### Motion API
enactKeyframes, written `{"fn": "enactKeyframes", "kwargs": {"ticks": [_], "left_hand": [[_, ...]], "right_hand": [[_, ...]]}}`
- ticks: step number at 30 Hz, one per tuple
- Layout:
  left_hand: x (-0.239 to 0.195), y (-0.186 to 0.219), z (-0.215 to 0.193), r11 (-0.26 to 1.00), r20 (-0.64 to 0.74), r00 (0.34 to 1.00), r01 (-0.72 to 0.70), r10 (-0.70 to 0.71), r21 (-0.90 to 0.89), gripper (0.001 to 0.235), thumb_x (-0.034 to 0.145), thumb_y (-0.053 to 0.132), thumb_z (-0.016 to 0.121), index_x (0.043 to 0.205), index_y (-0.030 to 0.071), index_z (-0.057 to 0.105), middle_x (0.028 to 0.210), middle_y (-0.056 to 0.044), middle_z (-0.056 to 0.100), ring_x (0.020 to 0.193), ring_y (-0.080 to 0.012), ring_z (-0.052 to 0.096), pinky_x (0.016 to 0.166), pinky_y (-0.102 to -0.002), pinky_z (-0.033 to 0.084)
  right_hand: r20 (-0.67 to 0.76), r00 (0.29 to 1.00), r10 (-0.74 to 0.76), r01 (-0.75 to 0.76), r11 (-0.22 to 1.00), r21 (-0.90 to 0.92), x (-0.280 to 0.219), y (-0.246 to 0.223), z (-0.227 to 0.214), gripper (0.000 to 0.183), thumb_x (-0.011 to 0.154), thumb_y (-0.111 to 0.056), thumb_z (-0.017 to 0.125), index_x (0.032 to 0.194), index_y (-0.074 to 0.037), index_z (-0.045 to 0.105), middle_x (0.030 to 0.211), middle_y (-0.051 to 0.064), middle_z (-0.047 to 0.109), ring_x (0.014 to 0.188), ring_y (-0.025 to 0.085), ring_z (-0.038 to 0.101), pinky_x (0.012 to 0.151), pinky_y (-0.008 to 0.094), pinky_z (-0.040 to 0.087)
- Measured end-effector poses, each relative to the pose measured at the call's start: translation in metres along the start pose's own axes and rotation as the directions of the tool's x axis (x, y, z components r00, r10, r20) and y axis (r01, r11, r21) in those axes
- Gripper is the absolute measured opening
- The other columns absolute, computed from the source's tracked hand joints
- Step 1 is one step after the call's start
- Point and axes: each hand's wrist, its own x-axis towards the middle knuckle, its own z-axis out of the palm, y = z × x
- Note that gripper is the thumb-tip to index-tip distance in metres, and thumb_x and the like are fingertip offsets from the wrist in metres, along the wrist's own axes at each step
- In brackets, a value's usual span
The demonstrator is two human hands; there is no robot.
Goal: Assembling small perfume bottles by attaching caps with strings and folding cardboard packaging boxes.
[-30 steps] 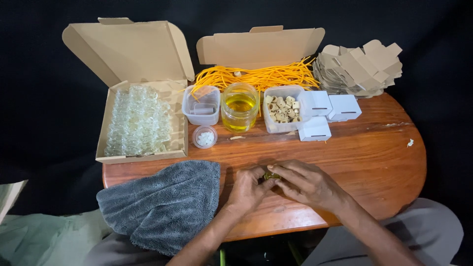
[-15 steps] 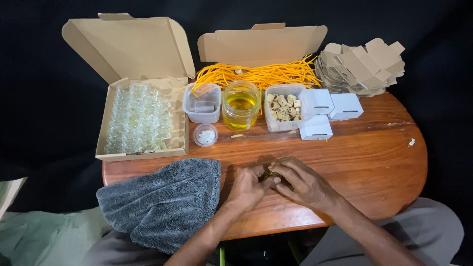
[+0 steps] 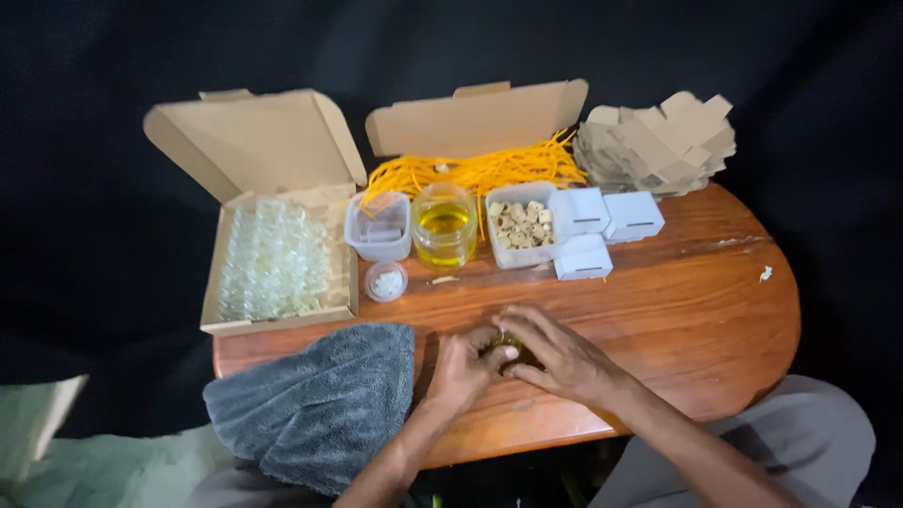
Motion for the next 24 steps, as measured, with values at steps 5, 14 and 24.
{"fn": "enactKeyframes", "kwargs": {"ticks": [5,14,24], "left_hand": [[-0.018,-0.001,-0.005,0.982,-0.008,0.998,-0.062,0.064,0.179,0.024,0.084,0.037,0.079,0.085,0.013,0.074,0.075,-0.006,0.075,0.064,-0.0173,0.071,0.058,-0.036,0.051],[-0.104,-0.092,-0.089,0.608,-0.505,0.767,0.193,0.396,0.770,0.046,0.089,0.029,0.057,0.134,0.021,0.065,0.142,-0.008,0.063,0.138,-0.0359,0.051,0.115,-0.055,0.034],[-0.117,-0.052,-0.090,0.524,-0.621,0.751,0.445,0.224,0.726,0.055,0.096,0.030,0.053,0.151,0.023,0.056,0.156,-0.017,0.054,0.145,-0.0476,0.043,0.120,-0.062,0.029]], "right_hand": [[-0.123,0.989,-0.081,0.071,0.994,-0.084,-0.015,0.019,0.019,0.051,0.096,-0.020,0.068,0.143,-0.005,0.053,0.128,0.019,0.059,0.114,0.038,0.063,0.094,0.047,0.055],[-0.319,0.940,-0.120,0.142,0.989,0.045,0.029,-0.037,0.051,0.050,0.096,-0.036,0.073,0.134,-0.006,0.061,0.127,0.015,0.065,0.109,0.031,0.065,0.091,0.042,0.053],[0.139,0.963,0.231,-0.245,0.965,0.092,0.090,-0.061,0.117,0.064,0.085,-0.032,0.083,0.137,-0.001,0.061,0.132,0.026,0.055,0.118,0.038,0.057,0.105,0.049,0.048]]}}
